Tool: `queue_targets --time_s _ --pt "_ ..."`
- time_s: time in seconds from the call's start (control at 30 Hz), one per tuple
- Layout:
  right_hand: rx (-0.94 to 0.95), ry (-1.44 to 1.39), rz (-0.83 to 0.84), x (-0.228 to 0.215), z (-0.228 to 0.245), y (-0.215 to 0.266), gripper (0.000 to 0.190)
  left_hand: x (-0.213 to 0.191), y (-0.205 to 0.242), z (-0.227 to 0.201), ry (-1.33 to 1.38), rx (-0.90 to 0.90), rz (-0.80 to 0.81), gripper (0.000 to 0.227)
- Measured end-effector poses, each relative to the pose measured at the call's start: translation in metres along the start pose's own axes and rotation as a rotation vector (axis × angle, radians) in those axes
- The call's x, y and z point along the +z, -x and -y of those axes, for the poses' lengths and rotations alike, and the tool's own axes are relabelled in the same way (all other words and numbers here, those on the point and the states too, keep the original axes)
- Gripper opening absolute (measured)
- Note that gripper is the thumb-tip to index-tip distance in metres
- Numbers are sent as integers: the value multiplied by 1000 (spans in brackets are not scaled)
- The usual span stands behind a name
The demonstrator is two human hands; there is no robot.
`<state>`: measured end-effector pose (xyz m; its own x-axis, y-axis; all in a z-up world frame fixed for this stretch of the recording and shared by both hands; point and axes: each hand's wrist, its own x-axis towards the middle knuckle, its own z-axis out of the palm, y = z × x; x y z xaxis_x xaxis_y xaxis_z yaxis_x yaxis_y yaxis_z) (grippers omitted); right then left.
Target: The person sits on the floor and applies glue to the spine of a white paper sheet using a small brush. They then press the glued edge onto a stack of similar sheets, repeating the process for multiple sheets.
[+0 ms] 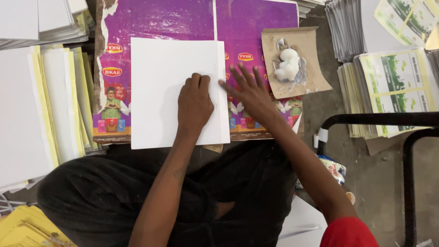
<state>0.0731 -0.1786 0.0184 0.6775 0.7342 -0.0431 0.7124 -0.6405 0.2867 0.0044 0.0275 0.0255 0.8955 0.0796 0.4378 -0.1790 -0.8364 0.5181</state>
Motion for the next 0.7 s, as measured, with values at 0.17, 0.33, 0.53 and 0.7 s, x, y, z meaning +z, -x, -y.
queue_targets --time_s 0.17,0.33,0.53,0.7 --pt "-70 -57 -160 -12 42 65 87 4 3 1 -37 12 -19 35" --pt "-81 -90 -69 -20 75 113 74 6 6 2 -58 21 -34 32" --pt "-123 -172 -166 -24 90 135 66 -1 3 -4 -22 8 -50 25" --pt "-138 -227 -486 -20 85 143 60 1 -4 -15 -108 -79 88 78"
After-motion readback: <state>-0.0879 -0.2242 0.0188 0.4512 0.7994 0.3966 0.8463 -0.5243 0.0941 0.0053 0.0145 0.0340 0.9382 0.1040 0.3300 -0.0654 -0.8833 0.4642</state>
